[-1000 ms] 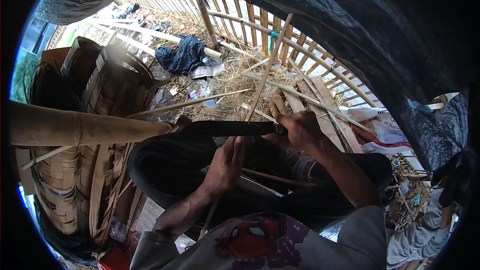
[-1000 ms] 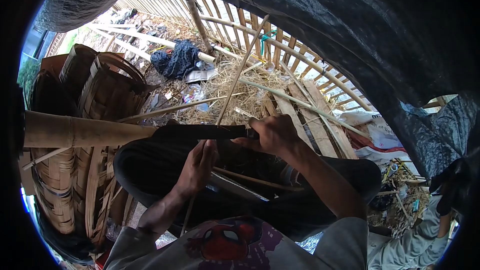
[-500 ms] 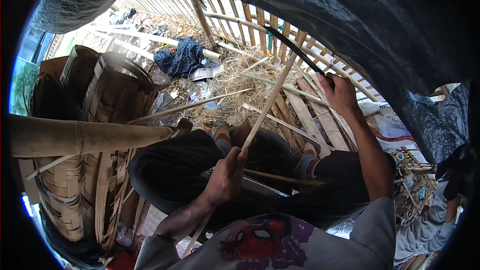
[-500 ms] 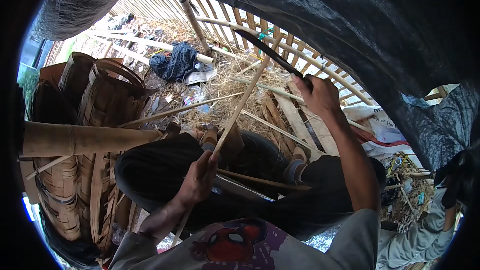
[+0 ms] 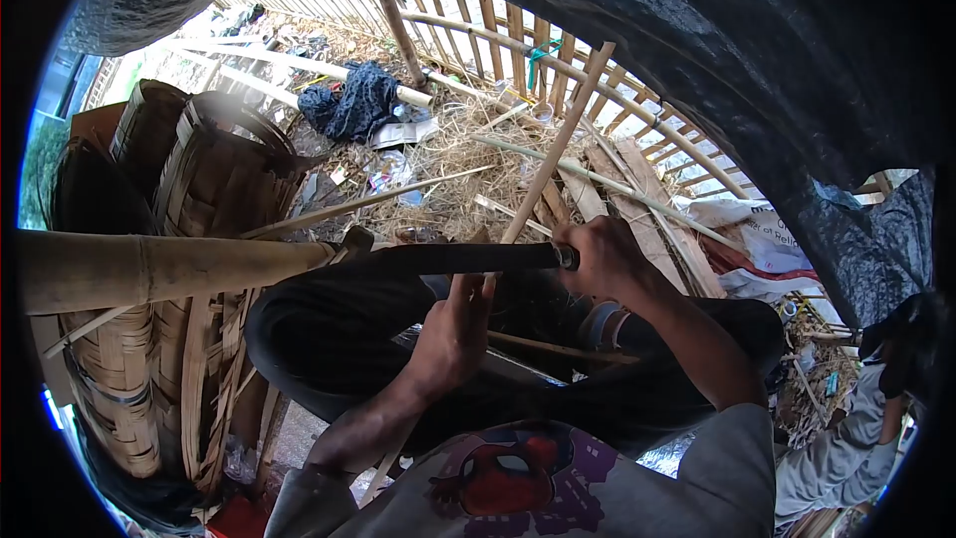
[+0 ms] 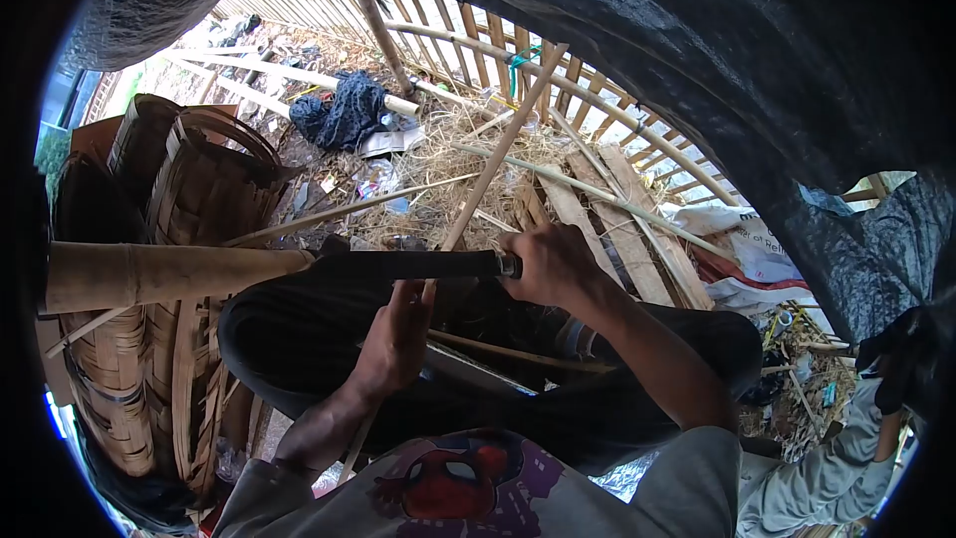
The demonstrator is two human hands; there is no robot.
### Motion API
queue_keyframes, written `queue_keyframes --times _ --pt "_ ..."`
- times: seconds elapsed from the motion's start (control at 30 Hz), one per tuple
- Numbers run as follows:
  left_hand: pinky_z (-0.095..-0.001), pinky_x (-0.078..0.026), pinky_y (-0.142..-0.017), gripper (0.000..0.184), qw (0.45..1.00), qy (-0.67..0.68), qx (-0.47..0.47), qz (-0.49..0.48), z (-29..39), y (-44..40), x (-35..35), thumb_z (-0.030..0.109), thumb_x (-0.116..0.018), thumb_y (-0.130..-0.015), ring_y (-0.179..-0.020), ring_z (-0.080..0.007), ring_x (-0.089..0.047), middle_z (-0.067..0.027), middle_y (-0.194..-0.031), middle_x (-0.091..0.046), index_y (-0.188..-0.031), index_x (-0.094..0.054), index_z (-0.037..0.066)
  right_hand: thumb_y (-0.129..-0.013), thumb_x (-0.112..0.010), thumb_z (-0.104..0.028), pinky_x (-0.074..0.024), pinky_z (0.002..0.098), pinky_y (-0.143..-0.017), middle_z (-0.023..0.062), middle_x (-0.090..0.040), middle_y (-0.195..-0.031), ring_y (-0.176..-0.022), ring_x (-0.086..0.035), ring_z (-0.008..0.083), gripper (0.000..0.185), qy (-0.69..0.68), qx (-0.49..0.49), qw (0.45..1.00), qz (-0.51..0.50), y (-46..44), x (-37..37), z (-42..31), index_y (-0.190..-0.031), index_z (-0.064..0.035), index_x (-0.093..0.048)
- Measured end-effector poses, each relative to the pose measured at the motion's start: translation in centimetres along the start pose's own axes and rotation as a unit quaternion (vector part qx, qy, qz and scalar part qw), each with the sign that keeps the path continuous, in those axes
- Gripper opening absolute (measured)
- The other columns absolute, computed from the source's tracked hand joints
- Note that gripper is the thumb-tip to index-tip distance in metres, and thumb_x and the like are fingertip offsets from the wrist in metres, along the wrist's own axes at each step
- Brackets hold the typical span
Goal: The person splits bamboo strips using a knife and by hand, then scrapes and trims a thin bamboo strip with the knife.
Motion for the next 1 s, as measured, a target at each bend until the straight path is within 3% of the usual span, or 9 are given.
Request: queue_keyframes --times 0.13,0.3,0.37,0.4,0.5,0.6,0.73,0.83,1.0 --pt "-0.0475 -0.045 -0.047 0.030 0.984 -0.137 -0.116 -0.007 0.7 0.3 -0.1 -0.001 -0.047 -0.092 -0.065 -0.0399 -0.060 -0.0220 -0.100 -0.053 -0.121 -0.042 -0.004 -0.062 -0.074 -0.024 -0.0526 0.0405 -0.063 0.0114 -0.063 -0.060 -0.062 -0.067 0.0306 0.030 0.013 -0.012 1.000 -0.005 -0.3 -0.4 0.8 -0.085 -0.0066 -0.066" --pt "-0.0463 -0.046 -0.048 0.025 0.961 -0.231 -0.154 -0.016 1.2 0.8 -0.3 -0.004 -0.047 -0.089 -0.064 -0.0399 -0.059 -0.0208 -0.097 -0.051 -0.114 -0.045 -0.004 -0.064 -0.071 -0.022 -0.0530 0.0404 -0.064 0.0128 -0.066 -0.066 -0.066 -0.067 0.0310 0.024 0.030 -0.039 0.999 -0.020 -0.6 -0.7 2.4 -0.084 -0.0085 -0.068" --pt "-0.0479 -0.044 -0.050 0.015 0.967 -0.222 -0.124 -0.011 1.0 1.0 -0.2 -0.003 -0.046 -0.092 -0.068 -0.0419 -0.060 -0.0202 -0.086 -0.055 -0.106 -0.047 0.000 -0.076 -0.067 -0.029 -0.0538 0.0410 -0.068 0.0119 -0.068 -0.074 -0.070 -0.068 0.0306 0.025 -0.011 -0.205 0.979 -0.003 -1.0 -0.4 8.0 -0.095 -0.0141 -0.070" --pt "-0.0478 -0.044 -0.050 0.015 0.976 -0.185 -0.108 -0.039 0.6 1.8 -0.6 -0.003 -0.047 -0.091 -0.066 -0.0414 -0.060 -0.0196 -0.086 -0.054 -0.107 -0.047 -0.001 -0.082 -0.063 -0.029 -0.0531 0.0420 -0.068 0.0132 -0.069 -0.076 -0.072 -0.068 0.0320 0.022 0.025 -0.274 0.953 0.126 -0.5 2.3 12.1 -0.093 -0.0120 -0.071" --pt "-0.0479 -0.043 -0.050 0.015 0.983 -0.141 -0.095 -0.075 0.0 2.3 -1.6 -0.002 -0.049 -0.091 -0.064 -0.0411 -0.059 -0.0187 -0.085 -0.054 -0.107 -0.047 0.000 -0.085 -0.062 -0.030 -0.0516 0.0413 -0.065 0.0149 -0.067 -0.072 -0.070 -0.068 0.0314 0.024 0.056 -0.364 0.923 0.113 0.5 6.9 17.8 -0.086 -0.0074 -0.070" --pt "-0.0476 -0.042 -0.050 0.014 0.993 -0.072 -0.058 -0.072 -0.6 1.1 -2.0 0.000 -0.050 -0.092 -0.063 -0.0411 -0.058 -0.0182 -0.083 -0.054 -0.106 -0.047 0.000 -0.086 -0.062 -0.037 -0.0497 0.0394 -0.060 0.0155 -0.063 -0.063 -0.061 -0.064 0.0304 0.035 -0.047 -0.280 0.932 0.224 1.1 6.1 18.2 -0.080 -0.0028 -0.066" --pt "-0.0452 -0.041 -0.054 0.013 0.998 -0.066 -0.007 -0.018 -1.7 -0.7 -0.9 0.003 -0.050 -0.094 -0.061 -0.0410 -0.053 -0.0171 -0.074 -0.050 -0.106 -0.047 0.001 -0.079 -0.069 -0.029 -0.0525 0.0407 -0.060 0.0125 -0.063 -0.062 -0.061 -0.066 0.0288 0.023 -0.045 -0.155 0.982 0.101 0.0 1.0 8.5 -0.088 -0.0081 -0.066" --pt "-0.0446 -0.040 -0.054 0.013 0.991 -0.095 -0.083 0.040 -1.6 -0.7 -0.3 0.007 -0.049 -0.096 -0.061 -0.0412 -0.054 -0.0165 -0.071 -0.051 -0.107 -0.047 0.000 -0.071 -0.074 -0.018 -0.0499 0.0382 -0.057 0.0121 -0.061 -0.060 -0.058 -0.064 0.0296 0.021 -0.051 -0.049 0.995 0.070 0.7 -1.2 3.6 -0.084 -0.0045 -0.064" --pt "-0.0375 -0.041 -0.056 0.012 0.995 -0.095 -0.015 -0.038 -2.9 -0.4 -0.1 0.006 -0.048 -0.096 -0.065 -0.0314 -0.053 -0.0166 -0.092 -0.058 -0.107 -0.047 -0.001 -0.067 -0.075 -0.020 -0.0516 0.0400 -0.057 0.0116 -0.061 -0.060 -0.060 -0.066 0.0305 0.025 -0.026 0.031 0.998 0.053 1.6 -1.7 0.3 -0.084 -0.0071 -0.062"
Point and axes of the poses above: each hand's wrist, its own y-axis away from the middle knuckle, its own x-axis out of the back of the hand, z = x × y, the point moved 8 cm from there along -y, towards the middle knuckle
